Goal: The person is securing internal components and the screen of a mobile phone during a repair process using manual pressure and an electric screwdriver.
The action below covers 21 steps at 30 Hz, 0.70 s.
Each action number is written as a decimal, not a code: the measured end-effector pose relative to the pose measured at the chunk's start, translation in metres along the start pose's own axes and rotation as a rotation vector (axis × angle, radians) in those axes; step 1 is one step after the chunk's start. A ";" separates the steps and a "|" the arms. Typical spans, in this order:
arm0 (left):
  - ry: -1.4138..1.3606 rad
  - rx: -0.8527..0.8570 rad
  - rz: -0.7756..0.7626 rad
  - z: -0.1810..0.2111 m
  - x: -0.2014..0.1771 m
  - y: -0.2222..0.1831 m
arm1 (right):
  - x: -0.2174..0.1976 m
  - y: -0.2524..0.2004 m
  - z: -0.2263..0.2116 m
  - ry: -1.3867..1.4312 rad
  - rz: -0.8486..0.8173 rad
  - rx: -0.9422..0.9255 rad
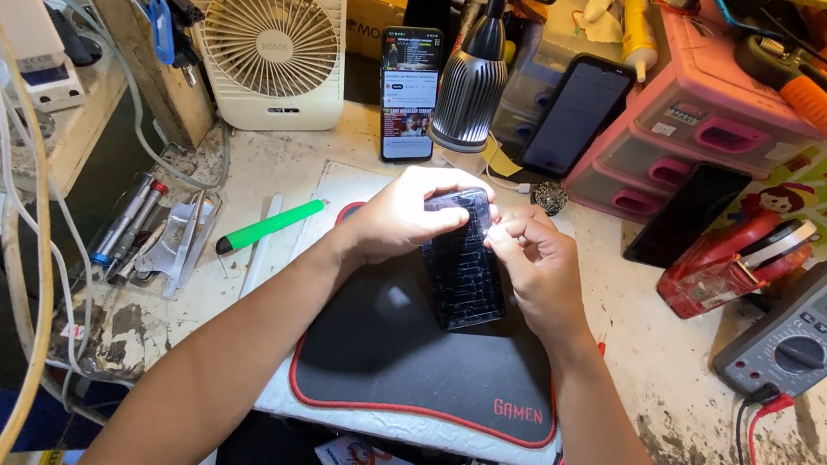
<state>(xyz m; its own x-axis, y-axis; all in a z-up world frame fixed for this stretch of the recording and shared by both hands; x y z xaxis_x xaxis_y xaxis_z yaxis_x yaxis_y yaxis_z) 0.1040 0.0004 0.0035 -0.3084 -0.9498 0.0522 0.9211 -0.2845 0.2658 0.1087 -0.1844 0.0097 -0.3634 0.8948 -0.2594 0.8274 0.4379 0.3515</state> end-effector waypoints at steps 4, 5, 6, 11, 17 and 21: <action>0.025 0.011 0.005 0.002 -0.001 -0.001 | 0.001 0.000 0.002 0.005 0.001 0.002; 0.019 0.017 0.006 0.002 -0.001 -0.001 | 0.001 0.000 0.001 0.006 0.003 -0.003; 0.012 0.025 0.006 0.003 -0.001 -0.001 | 0.001 0.000 0.000 0.005 0.004 -0.009; 0.018 0.026 0.012 0.003 -0.001 -0.002 | 0.002 0.000 -0.002 0.016 0.009 -0.014; 0.023 0.014 0.017 0.006 0.002 -0.003 | 0.002 0.000 -0.005 0.009 0.003 -0.009; 0.034 0.005 0.022 0.007 0.001 -0.002 | 0.002 -0.001 -0.007 0.001 -0.005 0.005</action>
<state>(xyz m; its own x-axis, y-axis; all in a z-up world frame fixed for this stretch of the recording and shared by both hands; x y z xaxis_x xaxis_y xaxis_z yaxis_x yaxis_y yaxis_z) 0.1001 0.0007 0.0094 -0.2796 -0.9598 0.0257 0.9264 -0.2626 0.2700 0.1041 -0.1823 0.0147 -0.3675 0.8929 -0.2603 0.8277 0.4416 0.3462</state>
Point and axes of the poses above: each hand's wrist, its own y-axis towards the middle knuckle, its own x-axis out of the palm, z = x × y, the point moved 5 cm from there along y, towards the middle knuckle, and after that the axes turned 1 degree about y, right-handed, at the moved point
